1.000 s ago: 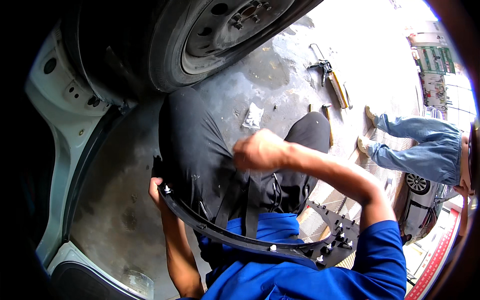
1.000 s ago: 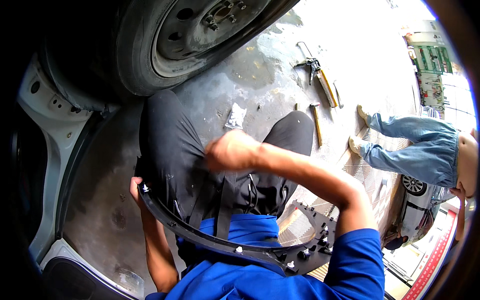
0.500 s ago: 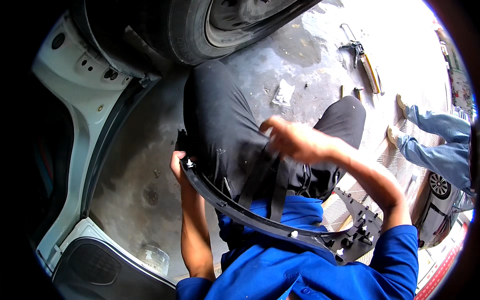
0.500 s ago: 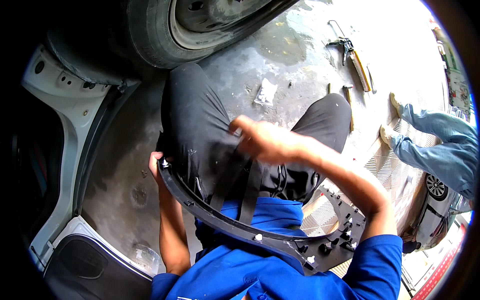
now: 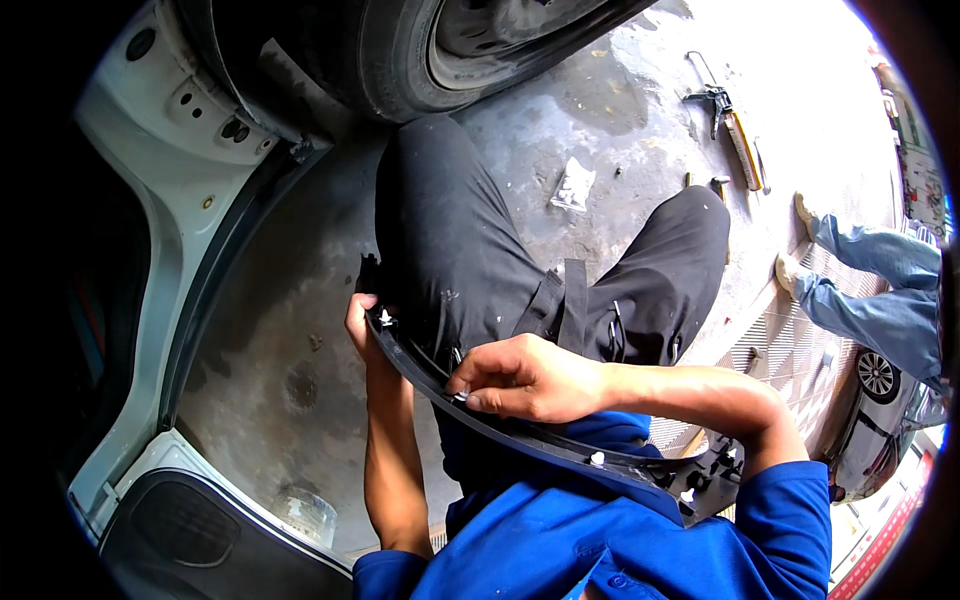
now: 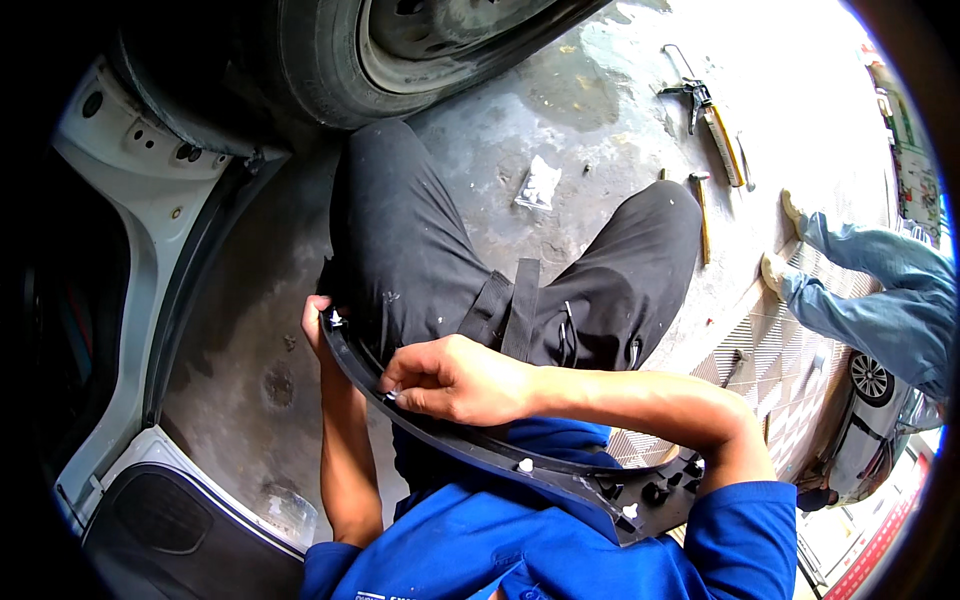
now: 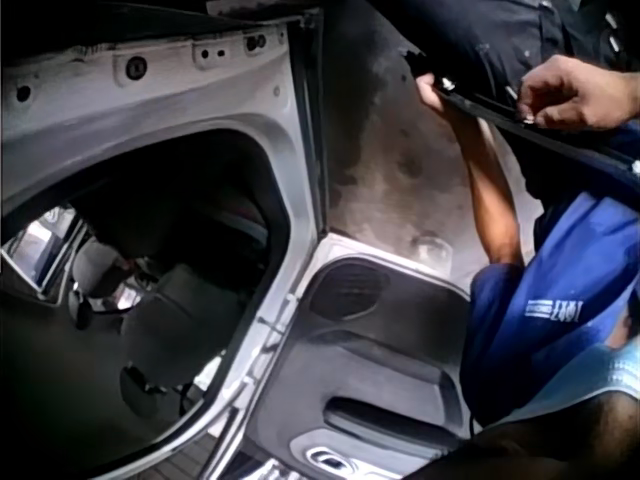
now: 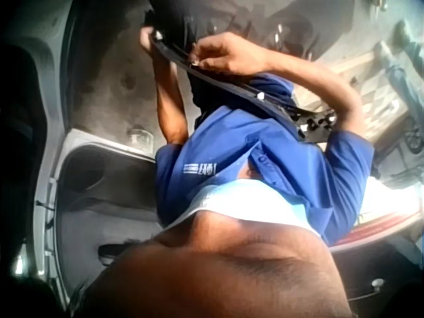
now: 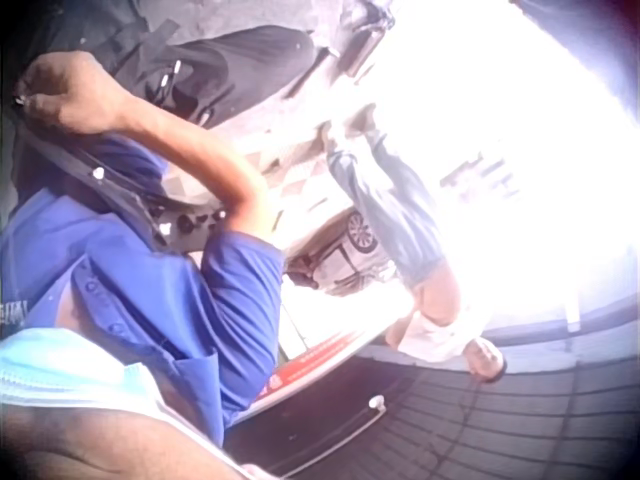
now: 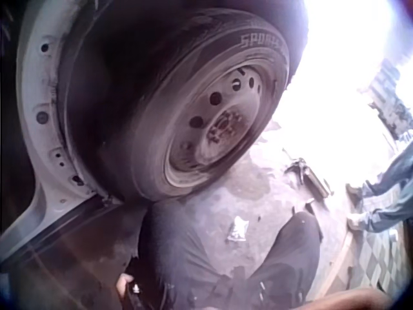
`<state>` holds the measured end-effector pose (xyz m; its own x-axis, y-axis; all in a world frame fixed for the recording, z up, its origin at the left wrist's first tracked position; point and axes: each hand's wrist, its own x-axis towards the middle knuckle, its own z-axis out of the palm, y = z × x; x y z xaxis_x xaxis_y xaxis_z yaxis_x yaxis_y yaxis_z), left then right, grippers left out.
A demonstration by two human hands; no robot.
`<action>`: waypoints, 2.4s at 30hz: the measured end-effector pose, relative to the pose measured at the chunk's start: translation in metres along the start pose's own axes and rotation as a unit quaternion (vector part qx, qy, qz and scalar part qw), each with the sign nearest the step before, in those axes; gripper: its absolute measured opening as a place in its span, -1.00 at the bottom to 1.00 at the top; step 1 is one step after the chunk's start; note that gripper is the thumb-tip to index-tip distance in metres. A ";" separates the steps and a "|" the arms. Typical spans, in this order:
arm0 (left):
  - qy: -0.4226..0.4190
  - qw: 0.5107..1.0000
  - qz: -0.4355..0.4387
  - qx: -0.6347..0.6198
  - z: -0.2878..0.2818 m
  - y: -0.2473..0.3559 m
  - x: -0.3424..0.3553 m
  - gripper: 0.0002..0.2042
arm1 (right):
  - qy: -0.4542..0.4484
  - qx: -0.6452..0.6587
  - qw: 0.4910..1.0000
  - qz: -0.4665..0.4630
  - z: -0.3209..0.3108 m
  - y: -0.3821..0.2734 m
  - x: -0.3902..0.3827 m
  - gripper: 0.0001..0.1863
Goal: The person fits a curved plastic trim piece onto the wheel well of a white car and inserts white plastic clips into the trim by hand.
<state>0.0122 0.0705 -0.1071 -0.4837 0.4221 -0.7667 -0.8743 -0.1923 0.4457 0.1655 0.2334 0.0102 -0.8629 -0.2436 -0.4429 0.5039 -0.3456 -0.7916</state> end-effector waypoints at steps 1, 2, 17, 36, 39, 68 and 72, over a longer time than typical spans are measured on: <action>0.001 1.000 0.006 0.004 -0.002 0.000 0.001 -0.68 | 0.011 -0.034 0.998 -0.044 0.001 0.004 0.002 -0.77; 0.002 1.000 0.011 0.009 -0.004 0.000 0.001 -0.67 | 0.021 -0.067 0.994 -0.088 0.002 0.010 0.004 -0.77; 0.064 0.998 -0.027 0.012 -0.011 0.000 -0.001 -0.65 | 0.024 0.003 1.000 0.008 0.004 -0.001 0.004 -0.83; 0.036 0.999 -0.018 0.027 -0.022 -0.003 0.005 -0.77 | 0.024 0.124 0.991 -0.034 0.016 0.029 0.010 -0.73; 0.036 0.999 -0.015 0.028 -0.028 -0.004 0.008 -0.74 | 0.028 0.025 0.997 -0.063 0.013 0.025 0.012 -0.71; 0.083 0.995 -0.043 0.017 -0.024 -0.004 0.006 -0.74 | 0.076 -0.084 0.972 -0.204 0.022 0.045 0.006 -0.71; 0.032 0.999 -0.031 0.001 -0.035 -0.005 0.011 -0.74 | 0.109 -0.111 0.963 -0.220 0.027 0.043 0.000 -0.75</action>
<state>0.0100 0.0454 -0.1339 -0.4310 0.3760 -0.8203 -0.9023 -0.1652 0.3983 0.1882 0.1941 -0.0127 -0.9909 0.0876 -0.1021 0.0868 -0.1636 -0.9827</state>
